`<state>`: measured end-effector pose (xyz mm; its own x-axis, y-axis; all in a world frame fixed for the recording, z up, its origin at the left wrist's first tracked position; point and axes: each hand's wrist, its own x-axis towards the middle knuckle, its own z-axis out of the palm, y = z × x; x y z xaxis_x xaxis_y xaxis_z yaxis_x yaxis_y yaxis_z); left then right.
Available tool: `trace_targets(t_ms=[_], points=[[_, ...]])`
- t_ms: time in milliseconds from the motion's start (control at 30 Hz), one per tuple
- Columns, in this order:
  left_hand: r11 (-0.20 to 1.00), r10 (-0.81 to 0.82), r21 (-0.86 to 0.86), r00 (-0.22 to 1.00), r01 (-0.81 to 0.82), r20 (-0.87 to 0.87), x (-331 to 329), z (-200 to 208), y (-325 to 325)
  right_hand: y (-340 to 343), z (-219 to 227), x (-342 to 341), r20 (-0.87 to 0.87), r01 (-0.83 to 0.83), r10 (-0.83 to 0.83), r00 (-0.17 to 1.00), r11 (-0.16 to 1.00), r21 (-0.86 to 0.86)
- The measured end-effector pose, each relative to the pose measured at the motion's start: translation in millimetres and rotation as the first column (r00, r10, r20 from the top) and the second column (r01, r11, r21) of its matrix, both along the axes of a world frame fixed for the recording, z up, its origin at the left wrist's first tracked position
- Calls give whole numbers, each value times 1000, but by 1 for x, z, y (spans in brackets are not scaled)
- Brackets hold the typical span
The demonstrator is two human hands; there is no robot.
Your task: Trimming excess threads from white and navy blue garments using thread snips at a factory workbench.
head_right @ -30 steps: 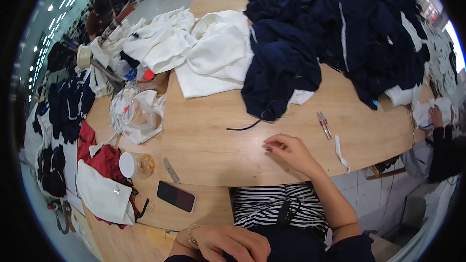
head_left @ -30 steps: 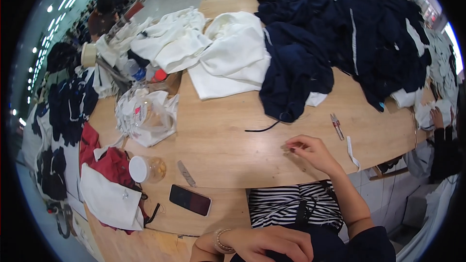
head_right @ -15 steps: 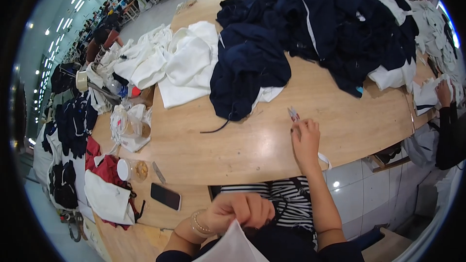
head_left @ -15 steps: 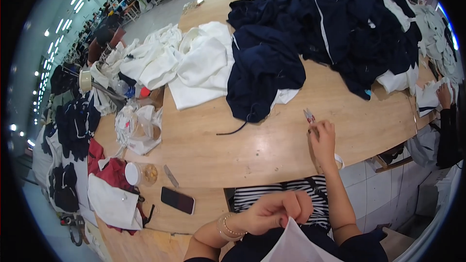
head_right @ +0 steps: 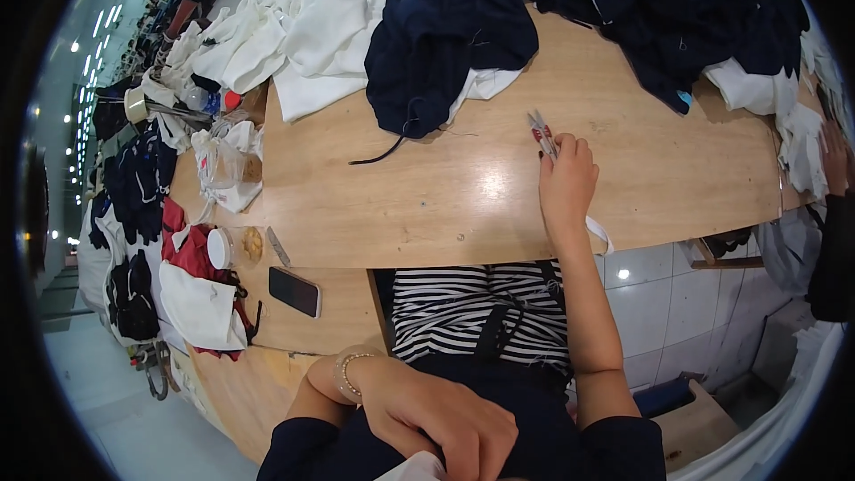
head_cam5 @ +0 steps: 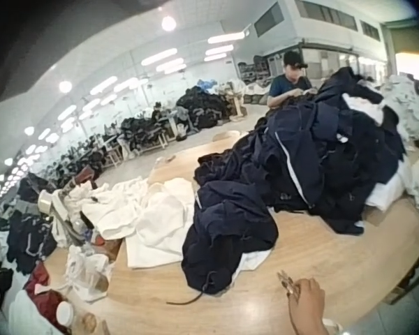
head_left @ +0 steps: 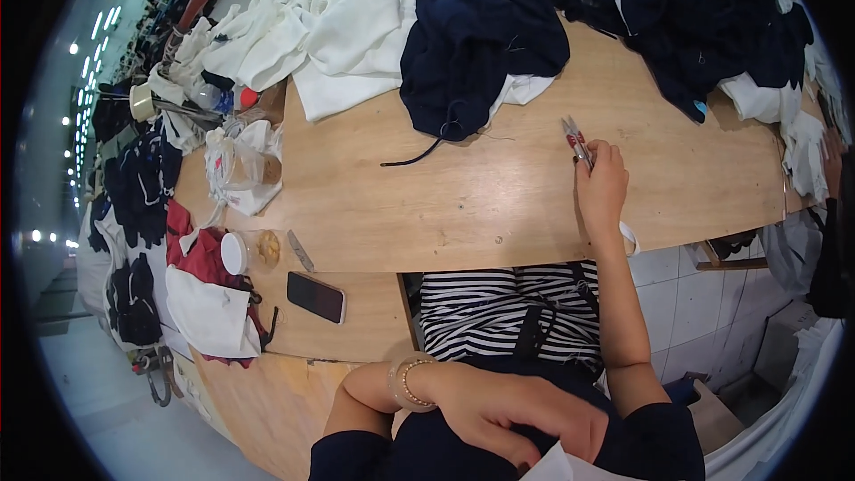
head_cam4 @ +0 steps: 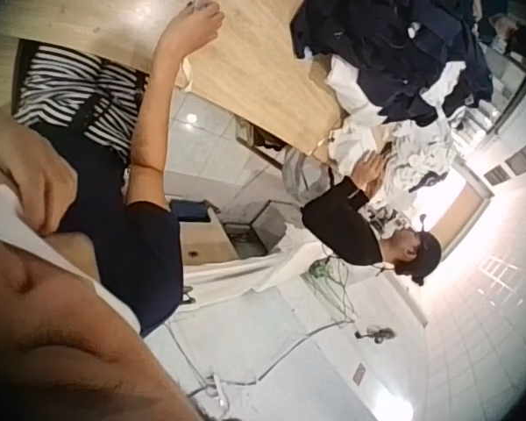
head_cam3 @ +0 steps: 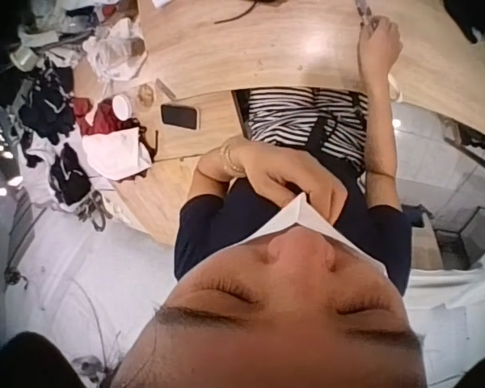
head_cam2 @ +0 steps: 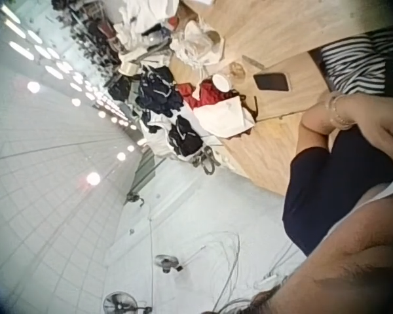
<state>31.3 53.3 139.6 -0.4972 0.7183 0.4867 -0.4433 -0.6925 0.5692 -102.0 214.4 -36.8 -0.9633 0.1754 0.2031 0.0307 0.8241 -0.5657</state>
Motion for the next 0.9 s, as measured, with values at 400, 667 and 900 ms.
trace_targets(t_ms=[400,667,900], points=[[999,34,13,988,-32,-149,-10,-9,6,15,24,-4,196,16,187,963,684,-730],[994,102,-27,991,-105,-91,-16,1,-3,-3,62,6,33,46,494,869,-14,-999],[976,151,-102,934,-193,-323,-36,11,-13,-6,64,-1,61,82,479,876,-23,-996]])
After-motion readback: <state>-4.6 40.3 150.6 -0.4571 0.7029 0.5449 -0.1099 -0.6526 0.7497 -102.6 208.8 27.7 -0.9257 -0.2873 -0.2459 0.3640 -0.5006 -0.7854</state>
